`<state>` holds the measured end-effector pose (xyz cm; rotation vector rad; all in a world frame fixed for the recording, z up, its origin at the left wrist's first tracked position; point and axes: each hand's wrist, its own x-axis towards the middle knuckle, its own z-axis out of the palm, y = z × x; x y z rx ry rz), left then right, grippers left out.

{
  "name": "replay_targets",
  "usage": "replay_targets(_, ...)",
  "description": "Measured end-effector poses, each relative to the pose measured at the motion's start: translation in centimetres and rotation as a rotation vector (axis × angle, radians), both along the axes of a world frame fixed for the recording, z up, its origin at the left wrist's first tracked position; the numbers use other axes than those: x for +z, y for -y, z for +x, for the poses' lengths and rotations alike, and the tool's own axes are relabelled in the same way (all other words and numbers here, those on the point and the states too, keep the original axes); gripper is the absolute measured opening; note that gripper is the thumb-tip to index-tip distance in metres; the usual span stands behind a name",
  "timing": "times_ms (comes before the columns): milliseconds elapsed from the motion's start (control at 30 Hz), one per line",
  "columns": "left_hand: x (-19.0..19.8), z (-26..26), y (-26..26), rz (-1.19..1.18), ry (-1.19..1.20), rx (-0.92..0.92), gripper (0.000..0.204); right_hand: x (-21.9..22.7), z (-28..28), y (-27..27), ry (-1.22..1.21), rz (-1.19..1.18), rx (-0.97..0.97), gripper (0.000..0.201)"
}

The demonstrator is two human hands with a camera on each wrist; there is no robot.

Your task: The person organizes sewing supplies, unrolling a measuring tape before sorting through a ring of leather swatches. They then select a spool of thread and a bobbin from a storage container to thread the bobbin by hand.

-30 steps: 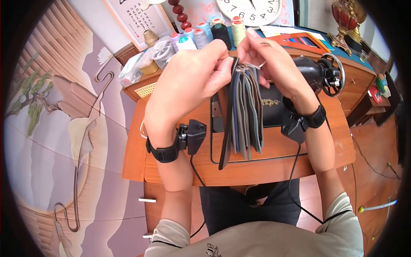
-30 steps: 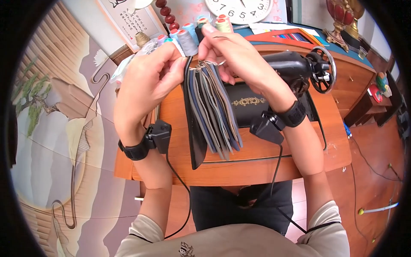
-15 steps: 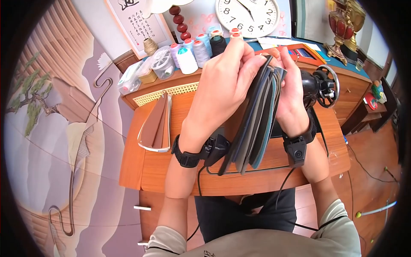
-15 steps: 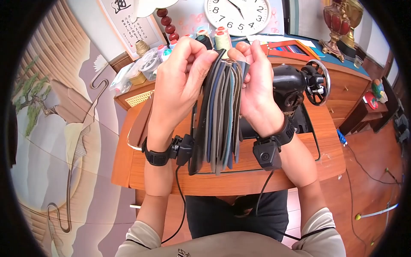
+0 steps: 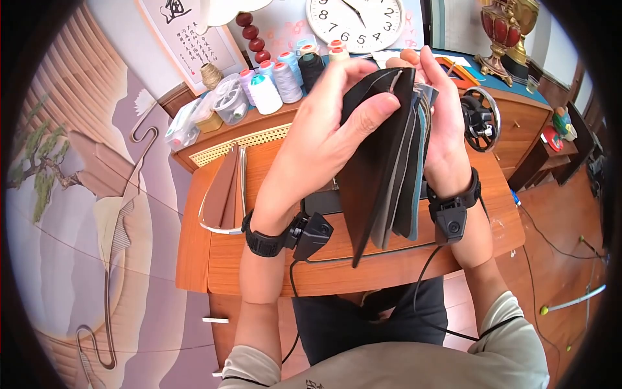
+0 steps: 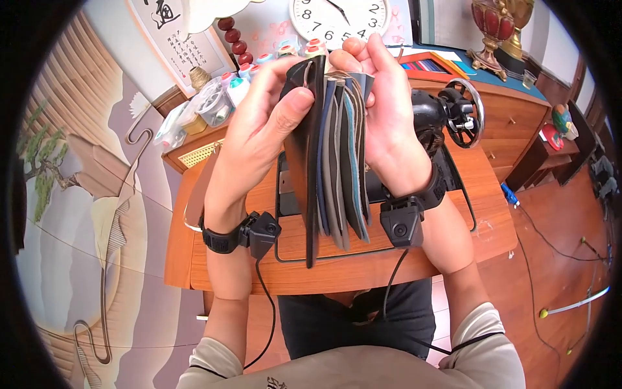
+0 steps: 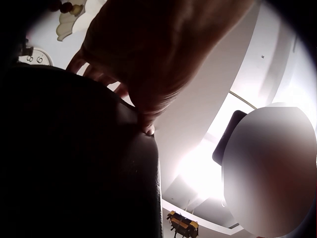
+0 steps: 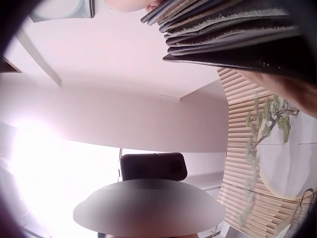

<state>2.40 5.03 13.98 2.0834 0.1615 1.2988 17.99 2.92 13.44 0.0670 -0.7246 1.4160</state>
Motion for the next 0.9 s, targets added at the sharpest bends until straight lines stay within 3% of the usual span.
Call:
replay_targets(33, 0.8, -0.7, 0.9, -0.107, -0.189, 0.055, 0.042, 0.1, 0.1, 0.1, 0.001, -0.037, -0.009, 0.031)
replay_targets(200, 1.0, -0.9, 0.7, -0.108, -0.216, 0.032, 0.045, 0.6, -0.1, 0.7, -0.001, -0.194, -0.05, 0.027)
replay_targets(267, 0.7, -1.0, 0.4, -0.131, -0.22, -0.004, 0.046, 0.0, 0.3, -0.1, -0.044, 0.015, 0.121, 0.028)
replay_targets(333, 0.3, -0.8, 0.1, -0.115, -0.178, -0.104, 0.053, -0.3, 0.5, -0.2, -0.047, 0.044, 0.189, 0.025)
replay_targets(500, 0.1, -1.1, 0.3, -0.172, -0.216, -0.116, 0.067, -0.2, 0.9, -0.5, -0.005, 0.062, 0.409, 0.023)
replay_targets(600, 0.8, -1.2, 0.4, -0.267, -0.292, -0.063, 0.071, -0.2, 0.6, -0.4, 0.02, 0.023, 0.308, 0.021)
replay_targets(667, 1.0, -1.1, 0.6, -0.307, -0.335, -0.046, 0.072, -0.1, 0.6, -0.5, 0.022, 0.032, 0.391, 0.02)
replay_targets(767, 1.6, -1.0, 1.6, -0.331, -0.3, -0.068, 0.067, -0.1, 0.0, -0.2, -0.029, -0.011, 0.274, 0.02)
replay_targets(833, 2.4, -1.5, 2.3, -0.292, -0.339, -0.132, 0.046, 0.1, 0.5, -0.5, 0.066, 0.034, 0.268, 0.022)
replay_targets(900, 2.3, -1.6, 1.9, -0.341, -0.371, -0.135, 0.045, 0.0, 1.3, -1.0, 0.123, 0.085, 0.225, 0.027)
